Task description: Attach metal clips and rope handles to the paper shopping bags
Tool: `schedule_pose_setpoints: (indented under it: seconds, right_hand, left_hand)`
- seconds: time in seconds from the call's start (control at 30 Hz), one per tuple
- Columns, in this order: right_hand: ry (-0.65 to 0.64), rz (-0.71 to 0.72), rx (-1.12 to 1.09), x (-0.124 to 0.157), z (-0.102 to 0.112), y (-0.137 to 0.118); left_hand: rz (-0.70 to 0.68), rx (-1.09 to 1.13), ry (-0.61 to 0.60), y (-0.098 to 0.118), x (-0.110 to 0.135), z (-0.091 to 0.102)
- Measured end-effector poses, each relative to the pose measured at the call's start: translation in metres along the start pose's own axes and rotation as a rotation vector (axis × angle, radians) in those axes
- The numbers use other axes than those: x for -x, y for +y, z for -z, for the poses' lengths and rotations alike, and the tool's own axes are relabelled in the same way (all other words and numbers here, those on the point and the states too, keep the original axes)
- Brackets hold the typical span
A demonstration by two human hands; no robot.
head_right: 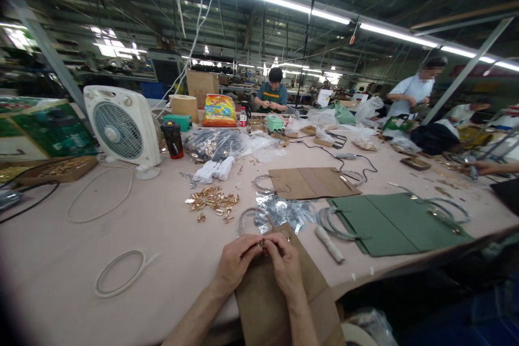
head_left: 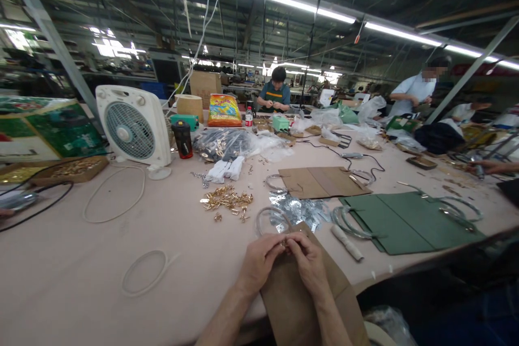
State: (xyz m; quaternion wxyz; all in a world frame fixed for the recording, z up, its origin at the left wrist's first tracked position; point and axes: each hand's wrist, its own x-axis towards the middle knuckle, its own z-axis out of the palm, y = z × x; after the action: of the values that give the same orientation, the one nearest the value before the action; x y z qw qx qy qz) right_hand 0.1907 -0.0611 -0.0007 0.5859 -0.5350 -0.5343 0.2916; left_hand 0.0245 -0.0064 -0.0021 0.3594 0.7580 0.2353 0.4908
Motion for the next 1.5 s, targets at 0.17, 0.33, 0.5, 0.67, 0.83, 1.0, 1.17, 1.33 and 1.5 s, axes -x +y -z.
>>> schedule_pose_setpoints:
  seconds: [0.17, 0.33, 0.5, 0.67, 0.83, 1.0, 1.17, 1.33, 1.5]
  right_hand:
    - [0.007, 0.018, 0.058, 0.001, -0.001, -0.004]
    - [0.018, -0.021, 0.002, 0.002, 0.000, -0.002]
    - [0.050, 0.044, -0.042, 0.003, -0.001, -0.006]
    - [0.012, 0.169, 0.049, 0.002, -0.003, -0.010]
    - [0.038, 0.224, 0.105, 0.003, -0.001, -0.005]
    - [0.054, 0.282, 0.142, 0.003, 0.000, -0.002]
    - [0.081, 0.302, 0.177, 0.004, -0.001, -0.005]
    - [0.098, 0.218, 0.109, 0.004, -0.002, -0.007]
    - [0.014, -0.111, -0.163, 0.000, 0.000, 0.001]
  left_hand:
    - [-0.019, -0.008, -0.019, 0.001, 0.001, -0.001]
    - [0.016, 0.000, -0.003, 0.000, 0.000, 0.000]
    - [0.114, -0.002, 0.068, 0.000, -0.003, 0.002]
    - [0.113, 0.002, 0.056, 0.001, -0.003, 0.003]
    - [0.155, 0.051, 0.013, 0.002, -0.002, 0.003]
    - [0.202, 0.132, -0.008, 0.001, -0.002, 0.002]
    - [0.240, 0.197, -0.006, 0.000, -0.001, 0.001]
    - [0.227, 0.143, 0.004, 0.004, -0.004, 0.004]
    - [0.110, 0.095, 0.017, 0.009, -0.008, 0.005]
